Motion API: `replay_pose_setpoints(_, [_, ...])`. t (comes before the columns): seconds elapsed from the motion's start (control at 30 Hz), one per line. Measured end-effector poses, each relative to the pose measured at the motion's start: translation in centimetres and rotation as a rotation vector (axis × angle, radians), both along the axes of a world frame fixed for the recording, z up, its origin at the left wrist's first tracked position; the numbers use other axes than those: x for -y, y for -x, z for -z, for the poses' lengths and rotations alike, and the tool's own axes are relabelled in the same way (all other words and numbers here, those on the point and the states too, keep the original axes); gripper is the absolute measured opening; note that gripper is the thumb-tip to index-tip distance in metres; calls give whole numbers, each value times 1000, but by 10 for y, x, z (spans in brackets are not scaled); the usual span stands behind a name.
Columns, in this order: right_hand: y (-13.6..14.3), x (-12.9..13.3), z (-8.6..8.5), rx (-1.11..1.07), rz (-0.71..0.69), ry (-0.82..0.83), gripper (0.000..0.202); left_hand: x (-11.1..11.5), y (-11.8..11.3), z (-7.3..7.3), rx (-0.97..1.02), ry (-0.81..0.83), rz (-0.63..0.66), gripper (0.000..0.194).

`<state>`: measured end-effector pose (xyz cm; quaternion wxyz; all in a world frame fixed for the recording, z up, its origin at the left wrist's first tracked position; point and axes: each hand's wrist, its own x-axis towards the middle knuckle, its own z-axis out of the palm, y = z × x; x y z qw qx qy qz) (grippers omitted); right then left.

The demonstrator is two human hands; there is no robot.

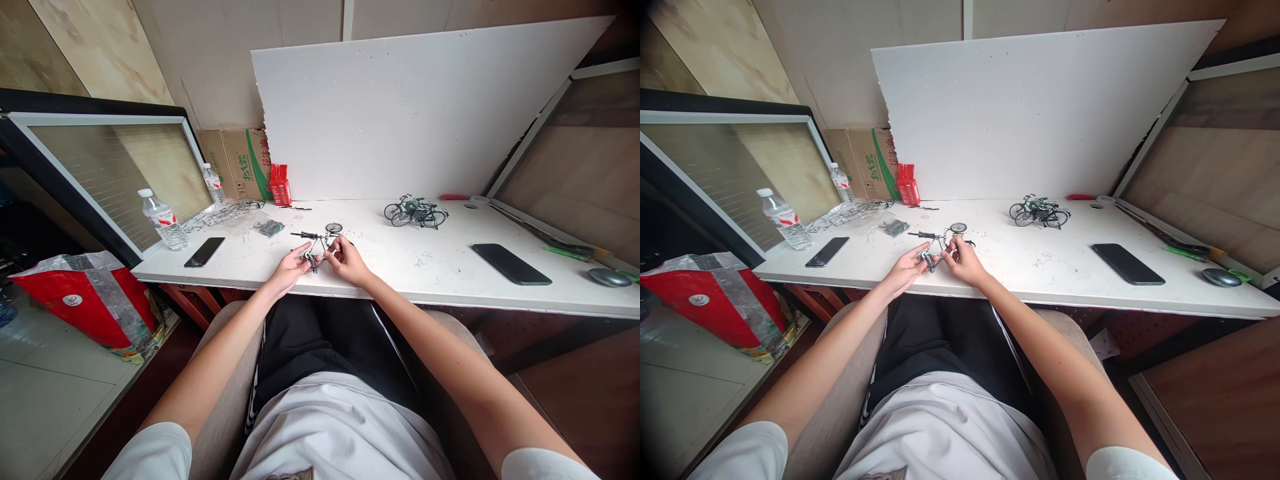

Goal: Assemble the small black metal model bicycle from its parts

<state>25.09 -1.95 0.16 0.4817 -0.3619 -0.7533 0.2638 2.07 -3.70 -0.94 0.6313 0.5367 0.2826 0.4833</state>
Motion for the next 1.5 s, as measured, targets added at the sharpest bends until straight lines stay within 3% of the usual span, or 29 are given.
replay_pose_setpoints(0.27, [0,1,-1,-27,-26,-5,36,-3,0,3,-15,-15,-4,87])
replay_pose_setpoints(0.67, [0,2,-2,7,-21,-45,37,1,1,-1,19,22,-11,99])
replay_pose_setpoints(0.93, [1,2,-1,-21,-24,-25,36,-4,3,2,4,7,41,84])
replay_pose_setpoints(1.2, [2,4,-4,-3,-13,24,38,-2,1,-1,-38,-31,26,82])
replay_pose_setpoints(1.5, [5,6,-3,-11,-100,90,48,-4,-5,6,-120,-74,-100,65])
